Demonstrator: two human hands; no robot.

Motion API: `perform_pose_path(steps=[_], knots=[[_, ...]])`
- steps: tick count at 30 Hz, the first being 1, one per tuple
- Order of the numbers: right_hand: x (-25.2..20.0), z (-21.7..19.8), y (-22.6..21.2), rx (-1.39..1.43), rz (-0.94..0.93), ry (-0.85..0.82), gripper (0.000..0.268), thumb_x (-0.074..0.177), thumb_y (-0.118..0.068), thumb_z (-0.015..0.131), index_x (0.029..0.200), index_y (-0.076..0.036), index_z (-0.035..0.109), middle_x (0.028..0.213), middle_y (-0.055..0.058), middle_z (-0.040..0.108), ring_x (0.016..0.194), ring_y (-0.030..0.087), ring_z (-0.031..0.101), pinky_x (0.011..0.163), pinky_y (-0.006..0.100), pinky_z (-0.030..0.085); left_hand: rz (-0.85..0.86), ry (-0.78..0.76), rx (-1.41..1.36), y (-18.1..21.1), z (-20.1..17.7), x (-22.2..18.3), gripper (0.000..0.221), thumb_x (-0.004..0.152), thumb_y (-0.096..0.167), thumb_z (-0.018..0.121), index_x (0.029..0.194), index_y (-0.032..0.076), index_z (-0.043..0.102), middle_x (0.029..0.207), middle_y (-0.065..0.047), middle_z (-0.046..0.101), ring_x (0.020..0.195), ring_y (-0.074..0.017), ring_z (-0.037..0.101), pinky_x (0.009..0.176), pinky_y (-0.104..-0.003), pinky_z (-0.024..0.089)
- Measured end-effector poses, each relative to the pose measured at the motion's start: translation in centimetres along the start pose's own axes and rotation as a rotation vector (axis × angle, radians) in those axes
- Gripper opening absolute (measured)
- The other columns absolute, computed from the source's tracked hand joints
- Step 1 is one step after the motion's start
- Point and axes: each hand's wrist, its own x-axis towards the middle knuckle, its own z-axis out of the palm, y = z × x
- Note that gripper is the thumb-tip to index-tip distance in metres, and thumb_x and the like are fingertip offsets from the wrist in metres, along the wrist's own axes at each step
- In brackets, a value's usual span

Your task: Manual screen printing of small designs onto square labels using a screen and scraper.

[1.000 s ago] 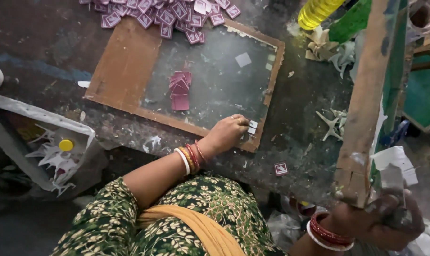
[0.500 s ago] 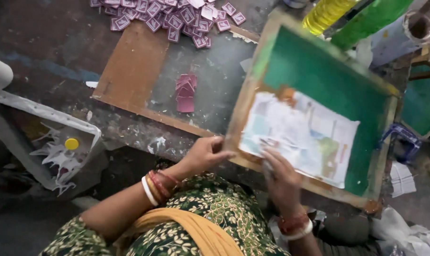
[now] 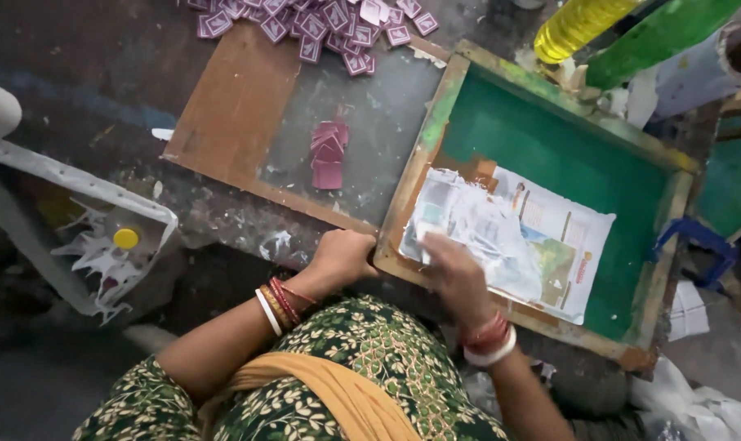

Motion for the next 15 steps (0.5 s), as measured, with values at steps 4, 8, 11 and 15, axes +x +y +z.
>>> perform_pose_path(steps=[4, 8, 11, 15], knots=[[-3.3, -0.6, -3.2, 0.003, 0.069, 0.073, 0.040, 0.084, -0.001, 0.068, 0.124, -0.006, 0.070, 0.126, 0.015, 0.072, 0.117, 0.033, 0.070, 0.096, 0.040, 0.057, -0.124, -0.014, -0.114, 0.9, -1.8, -0.7, 0.047, 0.063, 0.047, 0.090, 0.087, 0.009, 0.077, 0.086, -0.015, 0.074, 0.082, -0.0339, 0.072, 0.076, -0.045, 0.056], [-5.3, -2.6, -2.5, -0.198, -0.060, 0.403, 0.028, 0.094, -0.005, 0.066, 0.122, -0.004, 0.068, 0.124, 0.017, 0.071, 0.114, 0.034, 0.072, 0.100, 0.043, 0.057, 0.099, -0.053, -0.478, 3.0, -4.5, -1.4, 0.048, 0.065, 0.043, 0.093, 0.090, 0.004, 0.076, 0.080, -0.011, 0.077, 0.074, -0.0203, 0.076, 0.070, -0.037, 0.058], [-9.1, -4.1, -1.5, -0.235, 0.028, 0.618, 0.025, 0.100, -0.009, 0.065, 0.124, 0.000, 0.067, 0.120, 0.018, 0.069, 0.105, 0.032, 0.067, 0.092, 0.041, 0.054, 0.471, -0.186, -0.931, 4.3, -4.7, 0.2, 0.035, 0.081, 0.030, 0.089, 0.101, 0.004, 0.075, 0.089, -0.012, 0.075, 0.076, -0.0096, 0.068, 0.069, -0.034, 0.055], [-13.1, -7.8, 1.4, -0.290, 0.130, 0.919, 0.026, 0.109, -0.016, 0.064, 0.126, 0.005, 0.066, 0.113, 0.020, 0.067, 0.092, 0.030, 0.062, 0.082, 0.037, 0.050, 0.300, 0.132, -0.395, 2.3, -1.0, 8.1, 0.028, 0.094, 0.032, 0.071, 0.112, 0.011, 0.075, 0.106, -0.010, 0.073, 0.089, -0.0221, 0.071, 0.077, -0.037, 0.059]])
